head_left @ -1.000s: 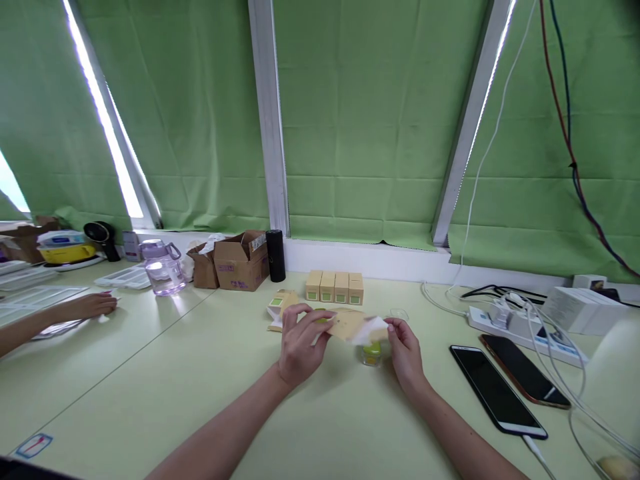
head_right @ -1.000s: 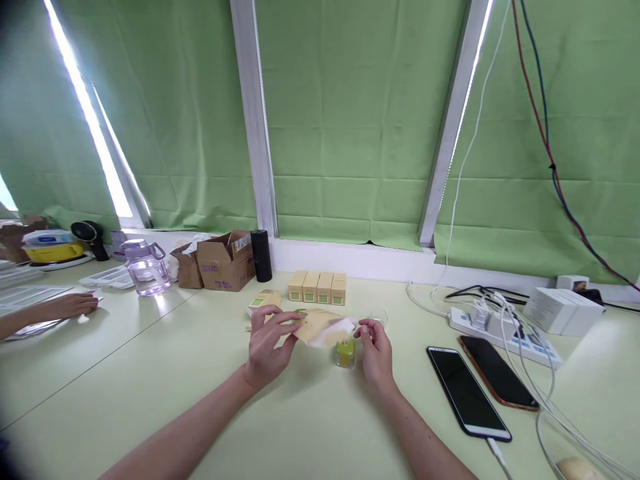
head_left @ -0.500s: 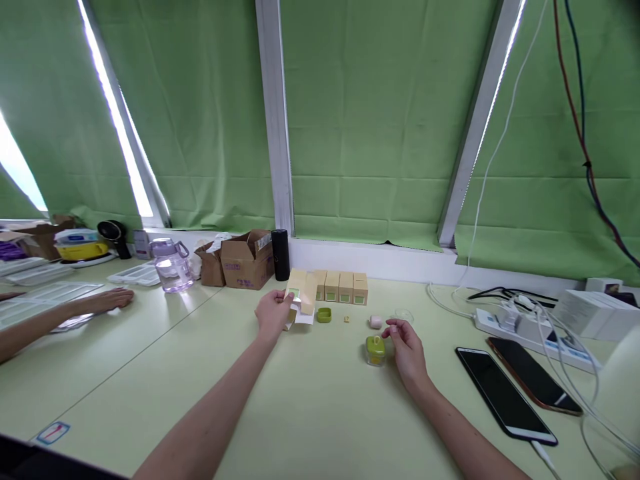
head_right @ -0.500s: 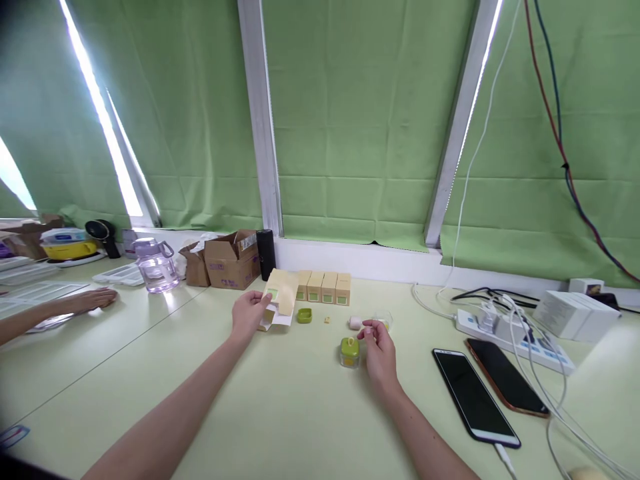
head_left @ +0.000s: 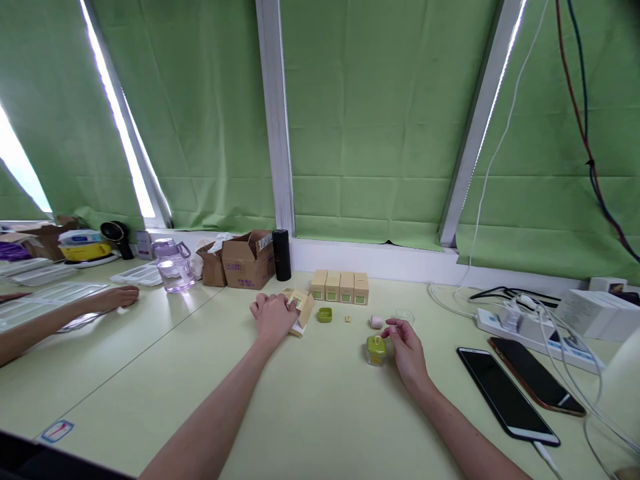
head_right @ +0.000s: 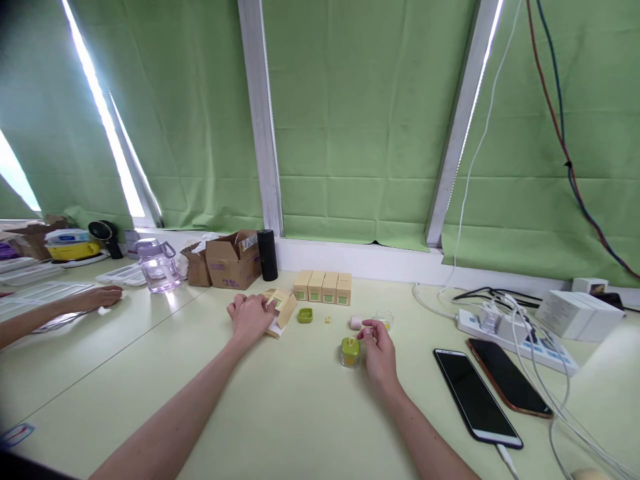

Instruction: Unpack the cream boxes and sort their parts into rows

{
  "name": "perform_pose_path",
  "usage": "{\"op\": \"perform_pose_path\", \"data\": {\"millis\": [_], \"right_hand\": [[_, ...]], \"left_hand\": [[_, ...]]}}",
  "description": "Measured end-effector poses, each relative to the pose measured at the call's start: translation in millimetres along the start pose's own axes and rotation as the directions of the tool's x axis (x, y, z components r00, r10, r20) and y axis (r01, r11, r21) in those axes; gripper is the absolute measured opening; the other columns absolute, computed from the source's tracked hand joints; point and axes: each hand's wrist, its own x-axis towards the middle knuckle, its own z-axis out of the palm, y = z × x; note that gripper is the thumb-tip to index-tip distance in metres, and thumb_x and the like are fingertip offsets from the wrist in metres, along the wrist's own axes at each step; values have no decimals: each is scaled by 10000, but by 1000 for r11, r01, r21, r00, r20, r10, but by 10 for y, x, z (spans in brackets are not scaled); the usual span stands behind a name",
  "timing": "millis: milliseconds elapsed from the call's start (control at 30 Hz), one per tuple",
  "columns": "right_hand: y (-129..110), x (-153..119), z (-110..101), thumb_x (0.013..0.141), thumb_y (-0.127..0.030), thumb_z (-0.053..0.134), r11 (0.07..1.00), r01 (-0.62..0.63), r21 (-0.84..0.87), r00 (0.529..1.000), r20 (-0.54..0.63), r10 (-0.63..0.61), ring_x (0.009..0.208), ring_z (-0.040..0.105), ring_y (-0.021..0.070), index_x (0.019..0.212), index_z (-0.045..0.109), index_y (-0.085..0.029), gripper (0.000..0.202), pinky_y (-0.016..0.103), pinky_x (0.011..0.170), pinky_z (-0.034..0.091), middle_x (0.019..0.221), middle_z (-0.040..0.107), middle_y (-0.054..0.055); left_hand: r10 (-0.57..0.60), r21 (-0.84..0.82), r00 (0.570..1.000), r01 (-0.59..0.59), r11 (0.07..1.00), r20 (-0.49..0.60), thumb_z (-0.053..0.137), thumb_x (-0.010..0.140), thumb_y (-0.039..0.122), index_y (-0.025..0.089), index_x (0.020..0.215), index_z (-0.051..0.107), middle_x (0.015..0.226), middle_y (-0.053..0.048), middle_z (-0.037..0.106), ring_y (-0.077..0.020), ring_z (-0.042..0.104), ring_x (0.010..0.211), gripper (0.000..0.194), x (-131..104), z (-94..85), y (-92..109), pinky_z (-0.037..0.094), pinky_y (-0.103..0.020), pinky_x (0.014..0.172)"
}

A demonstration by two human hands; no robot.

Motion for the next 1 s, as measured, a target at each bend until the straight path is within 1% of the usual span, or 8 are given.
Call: {"op": "perform_pose_path", "data": {"millis": [100,167,267,367,467,567,700,1000], "right_hand": [[1,-5,0,827,-661,642,1000,2,-8,1000,6,-2,828,631,240,992,666,-239,454,381,811,470,791,707,24],[9,-7,-4,841,-649,628,1000,1,-14,1000,17,-1,832,631,239,1001,663,-239,441,382,811,469,801,708,24],[25,-4,-9,856,-629,614,1000,4,-13,1000,21,-4,831,632,238,1010,660,-238,423,384,819,467,801,703,22],[40,2,-9,862,-612,615,1000,9,-10,1000,22,-8,830,631,236,1018,658,-236,409,383,819,466,805,705,23],[47,5,-8,862,-608,616,1000,7,-11,999,31,-7,829,632,233,1019,656,-235,407,378,817,465,806,705,19],[40,3,-10,858,-618,620,1000,5,-14,999,33,-4,827,636,230,1018,660,-236,416,368,808,470,803,708,17],[22,0,-9,851,-634,629,1000,8,-16,1000,23,-7,815,643,224,1010,666,-233,433,355,791,482,797,708,13],[23,-10,-10,864,-628,632,1000,13,-18,999,30,-13,815,645,229,1018,669,-235,424,362,789,483,802,707,18]], "left_hand": [[32,111,999,-29,993,-27,480,936,488,179,935,715,1081,-197,708,-403,464,1130,389,-20,13,0,336,-532,936],[49,126,998,-44,991,-35,481,943,482,168,1072,698,1155,-196,679,-397,471,1145,403,-36,24,2,355,-520,949],[154,114,988,-150,982,-20,530,926,454,190,1268,644,1325,-182,611,-393,432,1291,446,-65,56,-4,342,-516,1052],[265,101,964,-267,958,40,558,921,450,236,1385,598,1457,-162,542,-377,364,1428,513,-90,107,-24,243,-536,1181],[295,86,949,-305,949,107,528,945,481,281,1364,631,1480,-143,541,-353,408,1433,475,-102,147,-41,179,-560,1227],[291,91,947,-304,948,135,510,953,506,284,1308,676,1442,-140,581,-344,459,1398,451,-107,154,-41,210,-561,1222],[277,109,949,-295,949,151,562,918,482,270,1293,683,1414,-147,604,-348,487,1365,447,-108,124,-32,233,-553,1212],[277,93,951,-291,952,136,580,891,383,279,1234,704,1323,-130,656,-351,538,1293,379,-102,78,-39,180,-574,1224]]}}
